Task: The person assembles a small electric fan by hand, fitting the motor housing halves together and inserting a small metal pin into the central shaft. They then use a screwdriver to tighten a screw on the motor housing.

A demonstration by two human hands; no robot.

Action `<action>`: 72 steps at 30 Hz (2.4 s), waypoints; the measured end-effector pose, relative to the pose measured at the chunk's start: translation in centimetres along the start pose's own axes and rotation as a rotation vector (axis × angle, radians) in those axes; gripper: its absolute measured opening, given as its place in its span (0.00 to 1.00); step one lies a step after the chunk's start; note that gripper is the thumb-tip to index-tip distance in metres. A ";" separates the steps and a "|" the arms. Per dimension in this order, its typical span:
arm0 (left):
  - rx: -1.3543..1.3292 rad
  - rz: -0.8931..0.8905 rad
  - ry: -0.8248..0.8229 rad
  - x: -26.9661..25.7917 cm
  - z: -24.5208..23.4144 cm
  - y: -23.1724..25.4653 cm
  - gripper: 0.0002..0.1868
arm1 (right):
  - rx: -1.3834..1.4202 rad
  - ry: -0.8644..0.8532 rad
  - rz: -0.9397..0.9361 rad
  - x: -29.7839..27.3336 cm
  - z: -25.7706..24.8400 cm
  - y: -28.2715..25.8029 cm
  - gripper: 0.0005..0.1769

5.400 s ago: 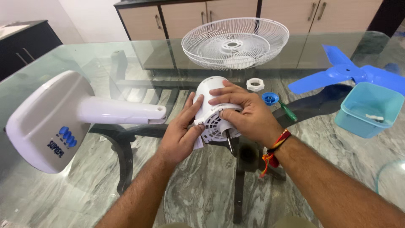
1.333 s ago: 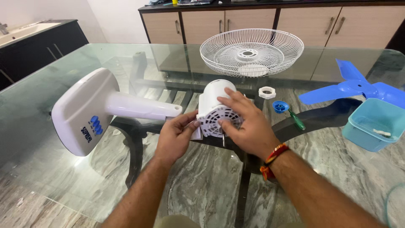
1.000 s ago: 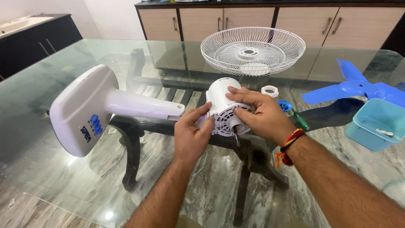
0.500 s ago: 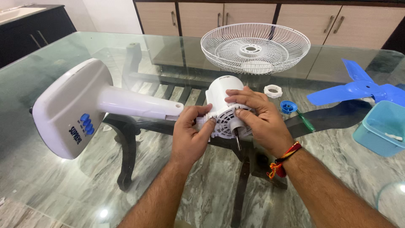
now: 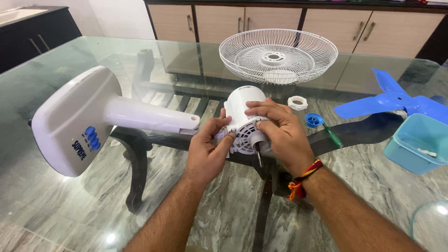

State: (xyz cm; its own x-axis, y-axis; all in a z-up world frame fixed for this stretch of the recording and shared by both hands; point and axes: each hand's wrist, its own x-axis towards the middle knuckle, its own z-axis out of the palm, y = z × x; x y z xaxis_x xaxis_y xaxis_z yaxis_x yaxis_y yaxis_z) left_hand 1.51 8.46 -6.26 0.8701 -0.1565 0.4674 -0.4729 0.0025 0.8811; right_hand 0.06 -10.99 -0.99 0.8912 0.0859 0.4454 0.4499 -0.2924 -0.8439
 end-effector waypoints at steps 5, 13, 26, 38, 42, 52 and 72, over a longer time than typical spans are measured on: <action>-0.006 0.011 0.008 0.2 0.1 0.0 0.14 | 0.033 0.040 -0.001 0.1 0.4 0.1 0.18; 0.017 -0.044 0.026 0.1 0.4 0.7 0.15 | 0.014 -0.036 -0.042 -0.2 -0.4 -0.1 0.23; -0.068 -0.004 0.021 0.1 0.2 -1.0 0.13 | -0.417 -0.084 -0.196 1.6 -1.3 -1.1 0.14; 0.183 -0.013 -0.061 0.0 0.6 1.5 0.46 | 0.317 0.206 0.379 -2.4 -4.1 4.4 0.20; 0.170 0.068 -0.151 -0.1 1.3 3.5 0.55 | 0.160 0.053 0.293 -3.4 -3.5 4.5 0.23; 0.044 -0.270 -0.111 0.5 2.6 5.0 0.52 | 0.517 0.082 0.247 -3.8 -3.9 2.8 0.34; -0.636 -0.784 0.308 0.1 5.9 6.0 0.17 | 0.638 0.037 0.277 -3.6 -2.9 1.3 0.33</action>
State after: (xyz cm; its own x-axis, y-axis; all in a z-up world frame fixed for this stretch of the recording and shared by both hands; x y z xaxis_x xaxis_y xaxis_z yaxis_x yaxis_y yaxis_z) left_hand -2.09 2.59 -1.39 0.9405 -0.0811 -0.3300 0.3196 0.5406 0.7782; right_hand -2.70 -14.45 -2.83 0.9806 0.0530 0.1886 0.1624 0.3189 -0.9338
